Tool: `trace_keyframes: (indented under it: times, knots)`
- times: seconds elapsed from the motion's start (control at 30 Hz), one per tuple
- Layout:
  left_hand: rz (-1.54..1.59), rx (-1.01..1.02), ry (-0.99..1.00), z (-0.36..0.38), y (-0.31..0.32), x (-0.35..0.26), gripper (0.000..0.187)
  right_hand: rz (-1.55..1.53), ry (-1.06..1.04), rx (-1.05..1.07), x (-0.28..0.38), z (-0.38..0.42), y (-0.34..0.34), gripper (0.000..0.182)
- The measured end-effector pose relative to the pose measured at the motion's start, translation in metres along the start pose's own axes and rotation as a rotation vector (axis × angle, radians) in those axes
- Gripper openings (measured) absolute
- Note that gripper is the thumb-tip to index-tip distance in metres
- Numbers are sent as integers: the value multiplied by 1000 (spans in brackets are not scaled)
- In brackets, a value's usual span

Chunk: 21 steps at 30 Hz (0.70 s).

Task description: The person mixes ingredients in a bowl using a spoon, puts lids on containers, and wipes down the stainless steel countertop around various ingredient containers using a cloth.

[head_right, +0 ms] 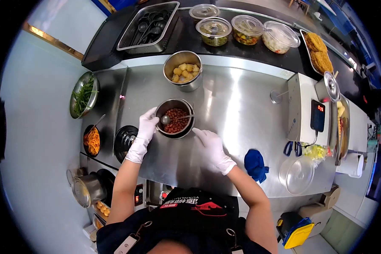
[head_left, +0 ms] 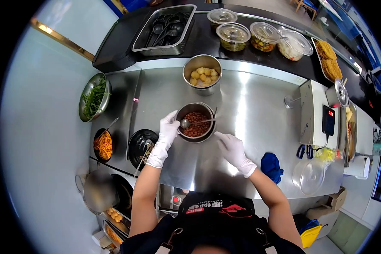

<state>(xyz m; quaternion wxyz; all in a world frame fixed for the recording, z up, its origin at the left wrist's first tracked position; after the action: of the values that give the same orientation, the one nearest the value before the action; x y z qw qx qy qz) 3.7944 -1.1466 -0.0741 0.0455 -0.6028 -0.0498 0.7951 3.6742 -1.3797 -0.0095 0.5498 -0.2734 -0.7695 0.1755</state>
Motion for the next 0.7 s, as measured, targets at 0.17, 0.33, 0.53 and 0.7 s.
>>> trace_keyframes:
  times: [0.17,0.33,0.53,0.7]
  knots:
    - [159,-86,-98,14,-15,-28,43,-131,86,15,-12,14,-11,25]
    - [229,-42,-64,22,-31,-67,44,-715,382,-122,-17,15,-3,27]
    - [254,-130,-16,38,-38,-99,43,-993,405,-382,24,4,-10,50]
    - [342,-131,-54,51,-23,-81,43,-1094,406,-337,61,5,30,60]
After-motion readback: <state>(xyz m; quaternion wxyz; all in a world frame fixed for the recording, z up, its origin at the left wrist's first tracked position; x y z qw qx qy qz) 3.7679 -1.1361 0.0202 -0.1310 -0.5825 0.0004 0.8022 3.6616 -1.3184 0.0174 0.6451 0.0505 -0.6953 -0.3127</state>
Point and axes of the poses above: each hand's wrist, its own z-axis away from the middle knuckle, its own y-axis out of the palm, x = y × z, the point moved 10 cm from there along -z, towards the middle knuckle, and after that the axes turned 5 degrees about -x, right-handed, at the moved point
